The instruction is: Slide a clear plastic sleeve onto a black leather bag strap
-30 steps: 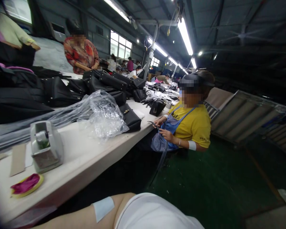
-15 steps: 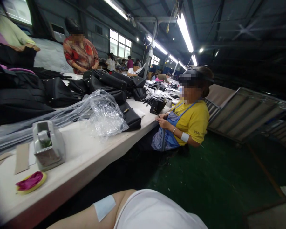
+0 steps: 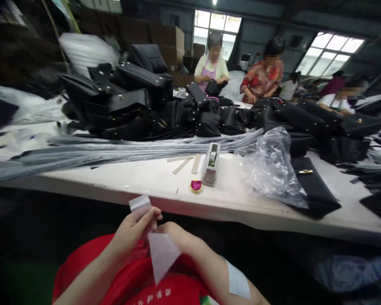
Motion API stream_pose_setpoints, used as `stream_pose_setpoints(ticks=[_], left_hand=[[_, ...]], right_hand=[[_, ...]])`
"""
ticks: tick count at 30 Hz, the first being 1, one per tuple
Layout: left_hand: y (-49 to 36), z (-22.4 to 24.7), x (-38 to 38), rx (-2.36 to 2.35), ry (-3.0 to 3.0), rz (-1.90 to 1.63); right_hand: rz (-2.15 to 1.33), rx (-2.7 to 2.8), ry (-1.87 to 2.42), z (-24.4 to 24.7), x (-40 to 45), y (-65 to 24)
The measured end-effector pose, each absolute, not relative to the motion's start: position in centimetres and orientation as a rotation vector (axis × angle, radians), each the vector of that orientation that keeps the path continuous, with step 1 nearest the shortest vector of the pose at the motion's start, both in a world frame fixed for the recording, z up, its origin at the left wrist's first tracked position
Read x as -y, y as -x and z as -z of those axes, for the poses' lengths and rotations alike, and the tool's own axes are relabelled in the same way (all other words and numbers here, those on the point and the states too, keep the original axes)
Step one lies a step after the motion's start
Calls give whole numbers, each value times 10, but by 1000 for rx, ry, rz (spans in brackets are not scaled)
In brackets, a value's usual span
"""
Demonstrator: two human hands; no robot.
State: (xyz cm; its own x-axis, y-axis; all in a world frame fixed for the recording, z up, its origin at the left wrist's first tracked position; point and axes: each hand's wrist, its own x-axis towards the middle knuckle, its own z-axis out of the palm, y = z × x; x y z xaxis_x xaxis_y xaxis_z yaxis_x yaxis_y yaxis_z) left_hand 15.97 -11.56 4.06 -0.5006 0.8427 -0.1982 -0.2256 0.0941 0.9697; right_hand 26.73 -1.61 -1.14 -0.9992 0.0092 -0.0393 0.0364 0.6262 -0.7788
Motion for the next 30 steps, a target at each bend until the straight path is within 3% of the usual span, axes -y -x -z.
stream_pose_setpoints(ticks=[4,8,12,15,20,26,30], left_hand=[[-164,-35,112,-1379,-476,-1625],[-147,-41,119,-1584,-664,-1709],[-129,-53,134,-2073,-1123,-1437],[-130,-57,146,-2187,-1113,-1207],[-144,-57,154,-1792,-676,-1346],[-143,-48,144,-1782,-384,-1807],[-140,-42,135,-1943,-544,-1879]], right_hand=[[1785,-2433,-300,4,16,-286],[2053,-2078,-435,-1,20,-289],[2214,-1951,-545,1,18,-286],[2339,-1913,-566,6,13,-285],[2367,-2076,-603,24,5,-281],[2273,-2115,-593,31,6,-283],[2264,-2107,-566,17,11,-286]])
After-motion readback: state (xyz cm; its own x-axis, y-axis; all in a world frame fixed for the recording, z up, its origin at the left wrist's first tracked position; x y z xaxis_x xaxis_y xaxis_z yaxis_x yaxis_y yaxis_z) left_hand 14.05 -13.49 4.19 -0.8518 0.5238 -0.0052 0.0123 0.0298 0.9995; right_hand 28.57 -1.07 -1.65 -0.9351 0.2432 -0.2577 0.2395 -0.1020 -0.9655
